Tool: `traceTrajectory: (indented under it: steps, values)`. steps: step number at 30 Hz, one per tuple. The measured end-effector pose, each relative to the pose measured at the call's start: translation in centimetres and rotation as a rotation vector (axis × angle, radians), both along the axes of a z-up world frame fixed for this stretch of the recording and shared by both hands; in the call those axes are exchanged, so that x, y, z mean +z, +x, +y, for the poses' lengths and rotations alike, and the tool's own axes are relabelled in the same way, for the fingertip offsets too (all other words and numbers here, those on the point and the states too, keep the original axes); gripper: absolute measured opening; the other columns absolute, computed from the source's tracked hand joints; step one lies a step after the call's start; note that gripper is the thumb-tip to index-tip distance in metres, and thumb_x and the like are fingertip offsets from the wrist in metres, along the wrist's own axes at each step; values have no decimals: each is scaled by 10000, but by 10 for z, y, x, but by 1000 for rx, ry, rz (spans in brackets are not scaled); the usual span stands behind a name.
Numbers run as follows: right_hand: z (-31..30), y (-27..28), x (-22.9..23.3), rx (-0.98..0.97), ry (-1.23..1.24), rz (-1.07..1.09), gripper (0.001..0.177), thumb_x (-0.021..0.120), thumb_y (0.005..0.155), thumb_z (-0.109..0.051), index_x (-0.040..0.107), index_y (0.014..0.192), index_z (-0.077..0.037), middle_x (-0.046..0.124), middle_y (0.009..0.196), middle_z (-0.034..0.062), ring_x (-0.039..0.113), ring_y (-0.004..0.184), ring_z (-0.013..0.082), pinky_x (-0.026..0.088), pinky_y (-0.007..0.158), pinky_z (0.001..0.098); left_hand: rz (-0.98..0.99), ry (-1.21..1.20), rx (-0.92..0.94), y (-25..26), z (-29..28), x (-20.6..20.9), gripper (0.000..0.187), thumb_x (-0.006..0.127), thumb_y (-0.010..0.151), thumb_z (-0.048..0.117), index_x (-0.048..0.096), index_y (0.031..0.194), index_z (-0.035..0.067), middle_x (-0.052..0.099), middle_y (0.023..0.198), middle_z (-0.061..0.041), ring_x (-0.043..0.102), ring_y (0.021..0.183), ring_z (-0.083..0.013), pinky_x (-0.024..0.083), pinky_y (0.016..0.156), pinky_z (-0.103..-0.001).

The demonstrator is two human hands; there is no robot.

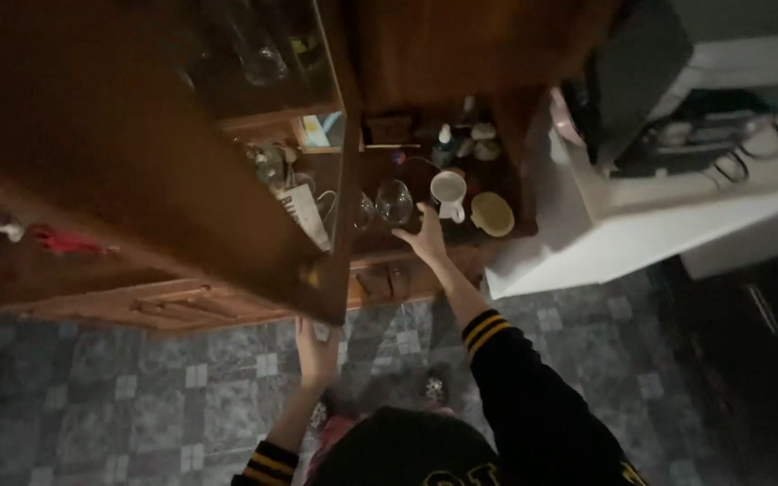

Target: The person is collecting glasses, mugs, and plates from a table and putting them away into a wooden cabinet.

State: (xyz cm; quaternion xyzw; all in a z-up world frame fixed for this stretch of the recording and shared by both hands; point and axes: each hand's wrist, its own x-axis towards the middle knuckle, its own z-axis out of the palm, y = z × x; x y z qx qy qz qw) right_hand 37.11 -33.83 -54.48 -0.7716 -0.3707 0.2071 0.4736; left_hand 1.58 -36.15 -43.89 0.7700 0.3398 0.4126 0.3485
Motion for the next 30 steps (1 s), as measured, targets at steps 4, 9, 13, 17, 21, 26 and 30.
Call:
traceTrajectory:
  steps: [4,9,13,17,21,26,30]
  values:
    - [33,3,-29,130,-65,-161,1149,920,850,-477,179,1621,-58,207,1646,215,195,1498,456,276,1159,588,151,-185,97,3,-20,-52,397,660,986,127,558,1351,10,564,1293,-224,541,1175,-434,491,956,-548]
    - [54,6,-10,43,-75,-9,1293,944,665,-477,159,1614,-83,241,1649,176,335,1492,370,351,1215,496,291,-652,193,44,-28,-22,433,624,967,215,535,1368,78,601,1241,-159,650,1008,-412,520,849,-527]
    - [65,17,-31,84,4,5,1289,983,655,-415,190,1602,-49,271,1623,207,328,1459,396,326,1171,519,432,-336,191,82,-1,-50,455,691,968,250,542,1368,92,619,1259,-168,625,1134,-386,509,931,-502]
    - [60,17,-36,51,96,-38,1114,980,657,-360,390,1538,-17,496,1517,205,470,1401,361,401,1172,492,276,-179,186,130,28,-53,498,774,914,213,531,1306,23,548,1334,-257,563,1194,-448,512,914,-525]
    - [12,3,25,99,231,19,867,941,743,-358,539,1455,-69,659,1412,132,654,1304,288,558,1104,450,95,-376,345,170,82,-94,607,774,853,267,524,1335,-6,654,1204,-200,674,1077,-351,569,857,-471]
    - [-61,-5,14,62,399,-216,707,890,874,-242,523,1448,-55,619,1386,177,636,1246,328,571,1015,453,163,-374,534,212,143,-140,623,928,724,285,654,1199,-10,710,1137,-191,681,1058,-326,549,922,-453]
    - [-128,-3,17,194,556,325,467,626,1060,-279,560,1494,-118,695,1331,95,736,1130,205,654,890,342,-53,-187,491,240,151,-108,851,1033,507,226,631,1209,-37,708,1150,-182,675,1018,-293,560,902,-425]
